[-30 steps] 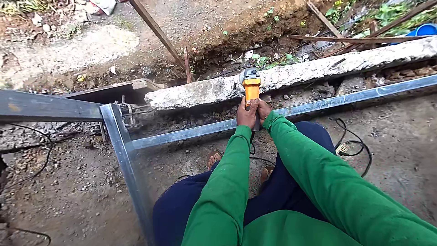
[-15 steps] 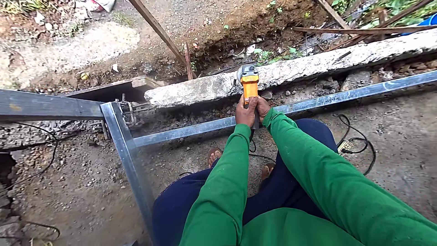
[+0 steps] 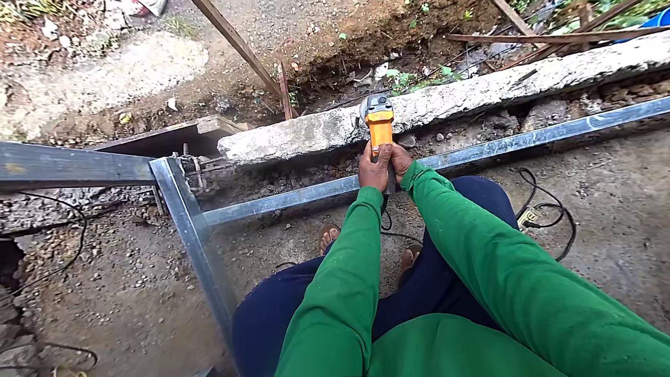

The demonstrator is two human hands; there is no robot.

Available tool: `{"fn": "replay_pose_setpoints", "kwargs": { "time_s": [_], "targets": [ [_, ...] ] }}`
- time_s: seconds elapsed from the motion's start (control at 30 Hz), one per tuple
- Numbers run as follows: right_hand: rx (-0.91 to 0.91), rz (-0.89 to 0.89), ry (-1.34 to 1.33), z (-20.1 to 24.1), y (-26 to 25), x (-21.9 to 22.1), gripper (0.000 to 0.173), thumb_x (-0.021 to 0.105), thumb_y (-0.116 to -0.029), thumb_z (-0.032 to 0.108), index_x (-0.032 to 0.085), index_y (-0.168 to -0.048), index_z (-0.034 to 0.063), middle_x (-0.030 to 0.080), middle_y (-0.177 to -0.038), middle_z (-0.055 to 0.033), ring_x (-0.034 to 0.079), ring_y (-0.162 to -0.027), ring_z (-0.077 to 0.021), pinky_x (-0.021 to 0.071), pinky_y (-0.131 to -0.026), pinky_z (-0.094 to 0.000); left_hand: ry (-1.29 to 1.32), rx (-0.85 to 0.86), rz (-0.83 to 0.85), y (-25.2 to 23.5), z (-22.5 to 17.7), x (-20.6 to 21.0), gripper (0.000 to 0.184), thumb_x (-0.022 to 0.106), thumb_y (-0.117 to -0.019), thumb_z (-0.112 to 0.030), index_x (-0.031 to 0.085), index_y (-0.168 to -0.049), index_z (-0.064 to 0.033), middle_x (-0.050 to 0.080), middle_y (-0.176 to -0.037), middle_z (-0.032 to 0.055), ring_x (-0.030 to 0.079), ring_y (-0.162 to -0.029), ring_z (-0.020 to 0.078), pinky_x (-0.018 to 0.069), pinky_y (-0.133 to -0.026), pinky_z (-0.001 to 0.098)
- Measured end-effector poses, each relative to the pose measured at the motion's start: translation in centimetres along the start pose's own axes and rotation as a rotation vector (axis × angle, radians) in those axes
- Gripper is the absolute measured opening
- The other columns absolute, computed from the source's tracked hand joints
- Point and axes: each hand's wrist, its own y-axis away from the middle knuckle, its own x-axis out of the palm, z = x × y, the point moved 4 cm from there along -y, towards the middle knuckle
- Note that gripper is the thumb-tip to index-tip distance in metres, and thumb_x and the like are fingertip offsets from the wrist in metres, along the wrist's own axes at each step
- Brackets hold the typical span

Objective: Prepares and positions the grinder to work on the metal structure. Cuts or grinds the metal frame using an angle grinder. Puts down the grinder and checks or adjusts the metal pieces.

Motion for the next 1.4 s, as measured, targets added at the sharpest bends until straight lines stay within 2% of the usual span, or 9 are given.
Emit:
{"fn": "replay_pose_setpoints", "kwargs": {
  "time_s": [0.37, 0.7, 1.1, 1.27, 1.4],
  "targets": [
    [0.010, 0.026, -0.028, -0.34, -0.44, -0.24, 0.039, 0.066, -0.0924, 0.016, 0.055, -0.128, 0.0042, 0.070, -0.095, -0.0118, 0.071, -0.084, -0.0187, 0.0606, -0.075, -0.0369, 0.009, 0.013, 0.007, -0.08, 0.10, 0.00, 0.078, 0.066, -0.0948, -0.060, 0.046, -0.156, -0.0157, 0.062, -0.143, 0.0104, 0.060, -0.130, 0.0192, 0.0483, -0.112, 0.0455],
    [0.033, -0.006, -0.008, 0.17, 0.07, 0.24, 0.034, 0.063, -0.0953, 0.013, 0.056, -0.127, 0.0052, 0.069, -0.095, -0.0096, 0.070, -0.083, -0.0169, 0.0602, -0.074, -0.0347, -0.010, 0.015, -0.001, -0.27, 0.20, -0.03, 0.076, 0.065, -0.0963, -0.057, 0.046, -0.156, -0.0139, 0.061, -0.143, 0.0111, 0.061, -0.129, 0.0194, 0.0493, -0.111, 0.0448],
    [0.023, 0.012, -0.022, -0.36, -0.57, -0.10, 0.036, 0.064, -0.0933, 0.014, 0.056, -0.127, 0.0049, 0.070, -0.095, -0.0105, 0.070, -0.084, -0.0172, 0.0604, -0.074, -0.0352, -0.012, 0.007, -0.018, -0.44, 0.39, -0.05, 0.076, 0.067, -0.0950, -0.057, 0.046, -0.156, -0.0153, 0.063, -0.141, 0.0120, 0.062, -0.128, 0.0209, 0.0502, -0.110, 0.0461],
    [0.024, 0.005, -0.002, -0.23, -0.51, -0.05, 0.034, 0.063, -0.0944, 0.014, 0.056, -0.126, 0.0053, 0.069, -0.095, -0.0094, 0.070, -0.083, -0.0163, 0.0601, -0.073, -0.0342, -0.018, 0.000, -0.023, -0.44, 0.38, -0.09, 0.077, 0.068, -0.0947, -0.057, 0.046, -0.156, -0.0148, 0.059, -0.145, 0.0128, 0.059, -0.132, 0.0221, 0.0477, -0.112, 0.0464],
    [0.014, 0.015, -0.002, -0.33, -0.61, -0.07, 0.039, 0.066, -0.0913, 0.015, 0.055, -0.127, 0.0048, 0.070, -0.096, -0.0105, 0.070, -0.084, -0.0174, 0.0603, -0.075, -0.0356, -0.020, 0.011, -0.019, -0.49, 0.49, -0.12, 0.076, 0.066, -0.0957, -0.057, 0.046, -0.156, -0.0148, 0.060, -0.145, 0.0126, 0.058, -0.132, 0.0219, 0.0474, -0.112, 0.0467]
  ]
}}
